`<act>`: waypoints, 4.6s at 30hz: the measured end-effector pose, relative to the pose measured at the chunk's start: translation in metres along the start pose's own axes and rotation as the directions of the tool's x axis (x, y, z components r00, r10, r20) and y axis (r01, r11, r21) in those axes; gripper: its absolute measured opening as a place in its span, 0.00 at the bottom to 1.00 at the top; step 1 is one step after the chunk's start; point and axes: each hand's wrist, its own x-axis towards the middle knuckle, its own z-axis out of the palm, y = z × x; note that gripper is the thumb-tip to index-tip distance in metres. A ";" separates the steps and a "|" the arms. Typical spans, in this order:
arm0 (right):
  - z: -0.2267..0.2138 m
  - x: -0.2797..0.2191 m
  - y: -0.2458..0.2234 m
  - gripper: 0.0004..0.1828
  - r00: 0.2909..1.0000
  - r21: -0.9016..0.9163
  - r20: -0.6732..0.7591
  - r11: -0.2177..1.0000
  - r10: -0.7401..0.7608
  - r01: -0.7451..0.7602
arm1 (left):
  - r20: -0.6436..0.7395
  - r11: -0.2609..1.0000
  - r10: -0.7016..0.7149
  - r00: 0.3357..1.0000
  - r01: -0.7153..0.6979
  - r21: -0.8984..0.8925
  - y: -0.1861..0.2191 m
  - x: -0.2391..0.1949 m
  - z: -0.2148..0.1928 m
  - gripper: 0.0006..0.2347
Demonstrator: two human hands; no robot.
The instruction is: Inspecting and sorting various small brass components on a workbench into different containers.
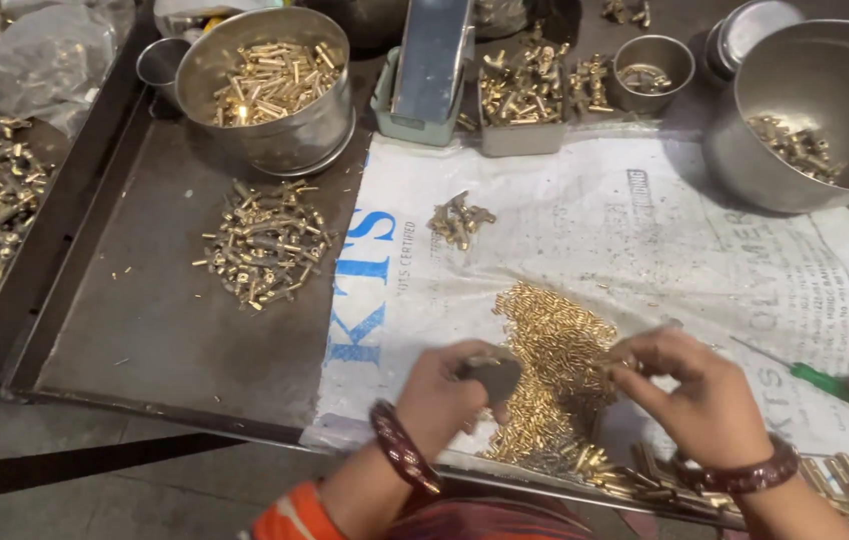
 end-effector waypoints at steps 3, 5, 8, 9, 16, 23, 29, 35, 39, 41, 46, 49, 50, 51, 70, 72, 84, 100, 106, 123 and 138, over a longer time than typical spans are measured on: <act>0.026 0.010 -0.025 0.13 0.999 0.320 0.048 0.948 -0.015 -0.001 | -0.176 0.976 -0.139 0.975 0.165 0.142 -0.006 -0.008 0.017 0.15; 0.044 0.009 -0.037 0.13 0.993 0.447 0.121 0.893 -0.002 -0.053 | -0.127 0.983 -0.104 0.986 0.121 0.135 -0.014 -0.012 0.014 0.13; 0.069 0.017 -0.041 0.12 0.978 0.616 0.206 0.774 0.021 -0.146 | -0.048 0.978 0.032 0.998 -0.021 0.206 -0.019 -0.014 0.000 0.10; 0.076 0.019 -0.038 0.12 0.975 0.663 0.219 0.726 0.050 -0.186 | -0.005 0.954 0.121 0.993 -0.115 0.277 -0.020 -0.015 -0.003 0.09; 0.101 0.040 -0.027 0.07 0.941 0.718 0.338 0.646 0.001 -0.258 | 0.057 0.888 0.238 0.970 -0.241 0.391 -0.017 -0.011 -0.026 0.12; 0.086 0.061 -0.041 0.07 0.919 0.661 0.394 0.698 -0.011 -0.275 | 0.163 0.964 0.033 0.986 -0.074 0.256 0.010 -0.008 -0.037 0.12; 0.069 0.058 -0.077 0.07 0.900 0.487 0.358 0.872 -0.248 0.046 | 0.225 0.997 0.013 0.974 -0.031 0.076 -0.023 -0.003 -0.043 0.11; 0.067 0.066 -0.063 0.14 0.812 0.399 0.261 0.824 -0.522 0.402 | 0.128 0.996 -0.038 0.991 0.048 -0.078 -0.004 -0.013 -0.035 0.16; 0.076 0.070 -0.030 0.11 0.945 0.125 0.276 0.981 -0.178 0.148 | -0.062 0.977 -0.140 0.988 0.128 -0.169 -0.004 -0.012 -0.035 0.18; 0.087 0.063 -0.024 0.11 0.935 -0.053 0.261 0.963 -0.240 0.262 | -0.060 0.973 -0.146 0.988 0.132 -0.190 -0.011 -0.010 -0.035 0.17; 0.112 0.046 -0.025 0.12 0.893 -0.384 0.252 0.809 -0.373 0.446 | -0.119 0.932 -0.235 0.965 0.188 -0.311 -0.014 -0.011 -0.022 0.18; 0.112 0.045 -0.028 0.11 0.883 -0.416 0.281 0.782 -0.375 0.464 | -0.116 0.919 -0.284 0.952 0.236 -0.317 -0.017 -0.008 -0.022 0.19; 0.112 0.043 -0.027 0.11 0.873 -0.418 0.293 0.769 -0.390 0.484 | -0.119 0.924 -0.260 0.958 0.211 -0.320 -0.021 -0.005 -0.024 0.16; 0.113 0.042 -0.026 0.10 0.862 -0.419 0.306 0.755 -0.405 0.504 | -0.122 0.928 -0.236 0.964 0.186 -0.324 -0.025 -0.001 -0.026 0.13; 0.096 0.028 -0.106 0.10 0.880 -0.127 0.031 0.871 -0.475 0.475 | -0.137 0.912 -0.306 0.942 0.249 -0.325 -0.008 0.018 -0.048 0.17; 0.099 0.029 -0.107 0.10 0.863 -0.107 -0.031 0.860 -0.505 0.500 | -0.170 0.925 -0.303 0.938 0.247 -0.287 0.006 0.016 -0.046 0.18; 0.094 0.022 -0.092 0.10 0.868 -0.067 -0.059 0.870 -0.492 0.489 | -0.150 0.911 -0.226 0.963 0.154 -0.382 -0.026 0.019 -0.036 0.12; 0.087 0.009 -0.035 0.12 0.962 -0.097 0.162 0.967 -0.220 0.237 | -0.155 0.976 -0.002 0.988 0.035 0.213 -0.089 0.048 -0.030 0.13; 0.091 0.017 -0.007 0.13 0.956 0.078 0.219 0.980 -0.196 0.183 | -0.472 0.924 0.296 0.830 -0.124 0.361 -0.044 0.110 -0.161 0.12; 0.112 0.036 -0.034 0.12 0.925 -0.013 0.330 0.979 -0.187 0.202 | -0.035 0.257 0.606 0.794 -0.154 0.954 0.026 0.179 -0.081 0.20; 0.037 0.003 0.147 0.14 0.966 0.153 -0.141 0.969 0.215 -0.194 | -0.188 0.575 0.427 0.884 -0.105 0.811 0.046 0.143 -0.090 0.17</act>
